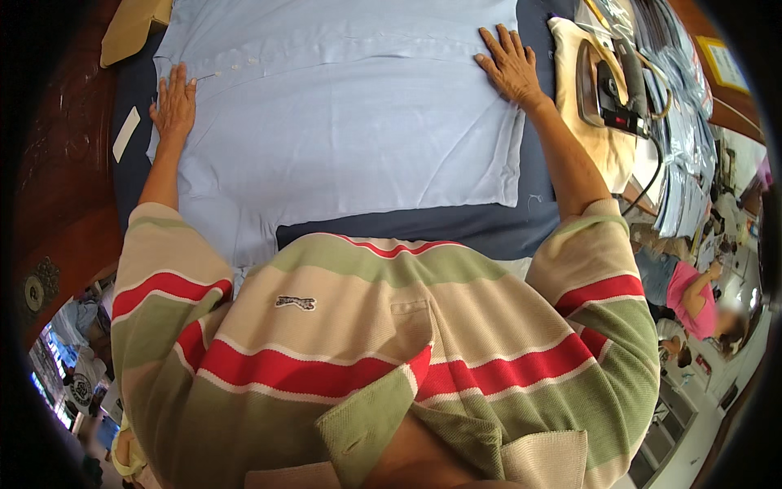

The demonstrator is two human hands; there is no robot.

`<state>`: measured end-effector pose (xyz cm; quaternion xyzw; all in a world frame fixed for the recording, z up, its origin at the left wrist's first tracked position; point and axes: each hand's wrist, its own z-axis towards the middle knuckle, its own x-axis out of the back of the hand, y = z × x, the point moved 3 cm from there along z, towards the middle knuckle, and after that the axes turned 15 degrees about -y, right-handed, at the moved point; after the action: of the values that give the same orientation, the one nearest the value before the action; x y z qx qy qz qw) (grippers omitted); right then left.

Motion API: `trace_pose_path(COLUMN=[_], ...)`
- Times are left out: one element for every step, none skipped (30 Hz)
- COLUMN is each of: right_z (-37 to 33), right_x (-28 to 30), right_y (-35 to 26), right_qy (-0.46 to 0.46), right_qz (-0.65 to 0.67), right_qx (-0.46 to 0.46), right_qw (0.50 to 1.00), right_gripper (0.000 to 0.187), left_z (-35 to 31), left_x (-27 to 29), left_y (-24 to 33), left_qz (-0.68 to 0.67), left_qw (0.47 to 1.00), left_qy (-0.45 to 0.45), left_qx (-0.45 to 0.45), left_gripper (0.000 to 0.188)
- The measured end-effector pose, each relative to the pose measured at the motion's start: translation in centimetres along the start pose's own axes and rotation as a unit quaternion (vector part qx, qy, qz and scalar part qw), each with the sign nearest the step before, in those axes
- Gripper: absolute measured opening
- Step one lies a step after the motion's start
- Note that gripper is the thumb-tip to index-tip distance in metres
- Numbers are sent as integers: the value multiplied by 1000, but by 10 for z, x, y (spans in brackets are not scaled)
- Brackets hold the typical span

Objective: The person irons a blue collared shirt by hand using a steam iron, smoothing the fabric and pressing the front panels and button placket.

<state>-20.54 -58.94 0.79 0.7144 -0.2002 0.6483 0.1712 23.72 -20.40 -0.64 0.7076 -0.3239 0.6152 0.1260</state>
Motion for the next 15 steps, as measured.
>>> trace_pose_path(right_z=[-9,-22,-43,-69,-100,-121,-129,-138,-151,-162,-171,-181,-178,-177,-164], right_x=[3,6,14,11,-1,-7,-9,-13,-16,-14,-13,-9,-7,-16,-5], right_y=[-8,-17,-38,-55,-63,-63,-50,-40,-49,-61,-72,-70,-56,-26,7], right_qy=[25,50,59,61,10,-85,-54,-51,-66,-75,-88,-105,-112,-87,-50], right_qz=[10,21,39,27,32,-2,53,38,30,21,13,23,30,-83,9], right_qx=[-19,-36,-32,-16,-9,-63,-98,-146,-108,-65,-25,-46,-59,-71,-70], right_qw=[999,998,997,998,999,994,992,987,992,995,996,993,991,990,996], right_gripper=[59,60,63,63,62,62,64,66,66,66,66,67,68,68,67], left_z=[-10,-24,-43,-54,-64,-73,-75,-75,-78,-82,-90,-104,-107,-105,-112], left_x=[4,4,0,-12,-27,-37,-33,-29,-24,-23,-26,-31,-30,-26,-22], left_y=[4,9,5,2,2,0,4,9,12,14,16,17,17,15,9], left_qz=[-38,-77,-114,-118,-126,-131,-120,-109,-93,-89,-81,-73,-68,-59,-43], left_qw=[998,991,981,986,989,990,992,994,995,996,996,997,997,997,997], left_qy=[52,103,151,114,77,37,31,25,19,23,22,14,19,23,26], left_qx=[-14,-27,-31,-26,-25,-23,-19,-14,-8,-2,0,3,19,34,57], left_gripper=[53,53,54,55,55,56,56,56,57,57,57,57,56,56,55])
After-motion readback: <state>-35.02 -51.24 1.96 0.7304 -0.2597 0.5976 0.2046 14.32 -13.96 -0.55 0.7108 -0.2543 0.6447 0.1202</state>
